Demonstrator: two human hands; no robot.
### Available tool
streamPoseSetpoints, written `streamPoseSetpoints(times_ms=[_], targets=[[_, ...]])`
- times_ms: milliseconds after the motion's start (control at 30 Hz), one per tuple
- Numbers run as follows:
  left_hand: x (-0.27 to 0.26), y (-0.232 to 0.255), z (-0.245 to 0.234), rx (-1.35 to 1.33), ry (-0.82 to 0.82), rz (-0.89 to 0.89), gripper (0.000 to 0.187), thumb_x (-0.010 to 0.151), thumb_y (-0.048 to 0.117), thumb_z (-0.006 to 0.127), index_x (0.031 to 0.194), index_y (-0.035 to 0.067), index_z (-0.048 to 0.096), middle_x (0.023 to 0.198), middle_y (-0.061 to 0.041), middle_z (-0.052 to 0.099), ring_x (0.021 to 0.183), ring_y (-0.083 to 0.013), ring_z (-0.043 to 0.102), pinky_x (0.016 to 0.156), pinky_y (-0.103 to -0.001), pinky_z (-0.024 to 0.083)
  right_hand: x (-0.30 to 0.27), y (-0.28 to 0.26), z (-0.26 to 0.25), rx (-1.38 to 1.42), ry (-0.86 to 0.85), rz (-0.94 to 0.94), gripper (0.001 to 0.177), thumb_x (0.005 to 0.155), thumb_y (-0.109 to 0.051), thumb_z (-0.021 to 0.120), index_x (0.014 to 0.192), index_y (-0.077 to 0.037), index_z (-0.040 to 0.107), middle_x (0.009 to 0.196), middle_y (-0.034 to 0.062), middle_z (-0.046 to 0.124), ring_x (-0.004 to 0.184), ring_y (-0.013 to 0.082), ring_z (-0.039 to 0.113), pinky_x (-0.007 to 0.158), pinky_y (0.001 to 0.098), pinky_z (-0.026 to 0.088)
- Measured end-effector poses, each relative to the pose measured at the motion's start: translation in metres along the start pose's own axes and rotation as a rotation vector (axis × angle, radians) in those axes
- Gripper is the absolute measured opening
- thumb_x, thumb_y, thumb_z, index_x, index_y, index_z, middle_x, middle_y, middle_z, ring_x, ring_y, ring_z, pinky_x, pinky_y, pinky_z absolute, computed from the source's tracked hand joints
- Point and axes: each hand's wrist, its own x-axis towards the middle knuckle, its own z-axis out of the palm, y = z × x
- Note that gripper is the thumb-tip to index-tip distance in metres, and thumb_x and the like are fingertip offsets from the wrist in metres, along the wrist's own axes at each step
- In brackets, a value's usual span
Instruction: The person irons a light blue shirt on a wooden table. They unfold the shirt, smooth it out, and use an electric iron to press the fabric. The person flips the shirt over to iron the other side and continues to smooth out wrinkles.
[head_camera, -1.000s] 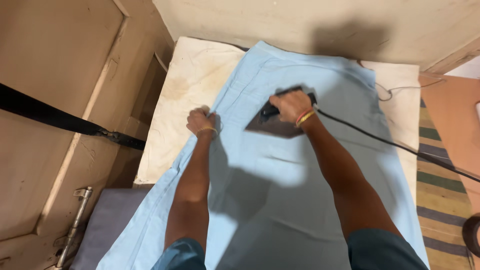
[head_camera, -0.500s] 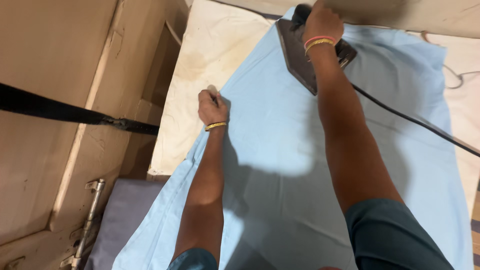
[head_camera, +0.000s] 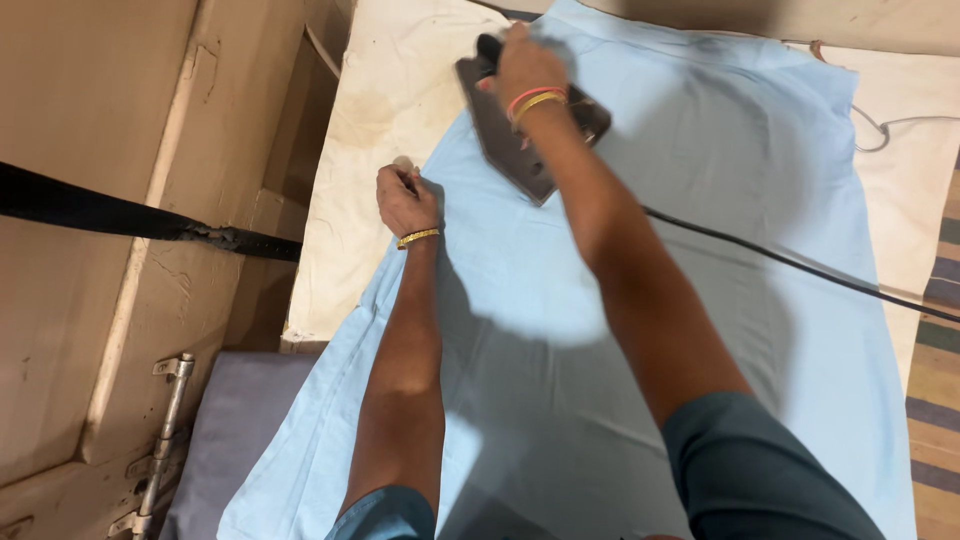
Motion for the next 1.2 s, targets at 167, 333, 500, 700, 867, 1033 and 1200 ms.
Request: streamPoseSetpoints(times_ms=[167, 333, 500, 700, 867, 1033, 1200], targets=[[0.001, -0.018, 0.006, -0.198, 0.010, -0.158, 0.015, 0.095, 0.003, 0.063, 0.108, 0.003, 0.055, 0.087, -0.009, 0.061, 0.079, -0.0220, 0.062, 0.077, -0.036, 0.054, -0.022, -0.064, 0.002, 0.095, -0.061, 0.008, 0.061, 0.080, -0.042, 0.085, 0.110, -0.002, 0.050, 0.089, 0.0211, 0.074, 0.088, 0.0398, 0.073, 0.078, 0.0476, 0.056], [0.004, -0.053, 0.001, -0.456, 0.009, -0.217, 0.015, 0.100, 0.005, 0.057, 0.115, 0.001, 0.055, 0.097, -0.011, 0.068, 0.087, -0.0200, 0.068, 0.082, -0.033, 0.057, -0.046, -0.084, -0.006, 0.117, -0.148, -0.081, 0.052, 0.083, -0.036, 0.083, 0.106, -0.002, 0.050, 0.087, 0.0223, 0.073, 0.087, 0.0402, 0.073, 0.075, 0.0485, 0.057], [-0.012, -0.056, -0.067, -0.073, -0.304, -0.325, 0.026, 0.100, 0.026, 0.073, 0.101, 0.001, 0.067, 0.093, -0.013, 0.076, 0.082, -0.0215, 0.071, 0.080, -0.036, 0.057, -0.051, -0.063, -0.008, 0.072, -0.113, -0.139, 0.043, 0.085, -0.027, 0.081, 0.107, -0.004, 0.052, 0.088, 0.0210, 0.074, 0.087, 0.0403, 0.073, 0.075, 0.0503, 0.056], [-0.033, -0.062, -0.136, 0.280, -0.391, -0.319, 0.032, 0.087, 0.036, 0.083, 0.089, 0.006, 0.072, 0.084, -0.012, 0.076, 0.076, -0.0288, 0.073, 0.073, -0.041, 0.056, -0.049, 0.010, -0.015, -0.012, -0.050, -0.073, 0.047, 0.082, -0.026, 0.082, 0.115, -0.006, 0.055, 0.091, 0.0201, 0.072, 0.087, 0.0424, 0.070, 0.073, 0.0528, 0.054], [-0.037, -0.075, -0.136, 0.264, -0.329, -0.082, 0.028, 0.089, 0.030, 0.084, 0.086, 0.006, 0.070, 0.081, -0.013, 0.074, 0.075, -0.0308, 0.070, 0.071, -0.041, 0.055, -0.070, 0.082, -0.043, -0.118, 0.001, 0.020, 0.040, 0.087, -0.021, 0.077, 0.118, -0.005, 0.057, 0.094, 0.0214, 0.072, 0.091, 0.0431, 0.070, 0.079, 0.0532, 0.053], [-0.028, -0.067, -0.137, 0.147, -0.375, -0.239, 0.025, 0.086, 0.030, 0.082, 0.083, 0.008, 0.070, 0.077, -0.009, 0.073, 0.070, -0.0251, 0.070, 0.072, -0.037, 0.055, -0.126, 0.126, -0.091, -0.195, 0.007, 0.104, 0.056, 0.084, -0.010, 0.075, 0.133, 0.005, 0.052, 0.091, 0.0245, 0.072, 0.088, 0.0433, 0.070, 0.080, 0.0519, 0.054], [-0.025, -0.060, -0.139, 0.160, -0.383, -0.250, 0.024, 0.086, 0.029, 0.083, 0.081, 0.009, 0.071, 0.076, -0.007, 0.073, 0.069, -0.0229, 0.068, 0.071, -0.036, 0.054, -0.213, 0.123, -0.132, -0.225, -0.058, 0.170, 0.047, 0.085, -0.021, 0.077, 0.123, -0.001, 0.057, 0.093, 0.0229, 0.072, 0.087, 0.0438, 0.070, 0.075, 0.0523, 0.055]])
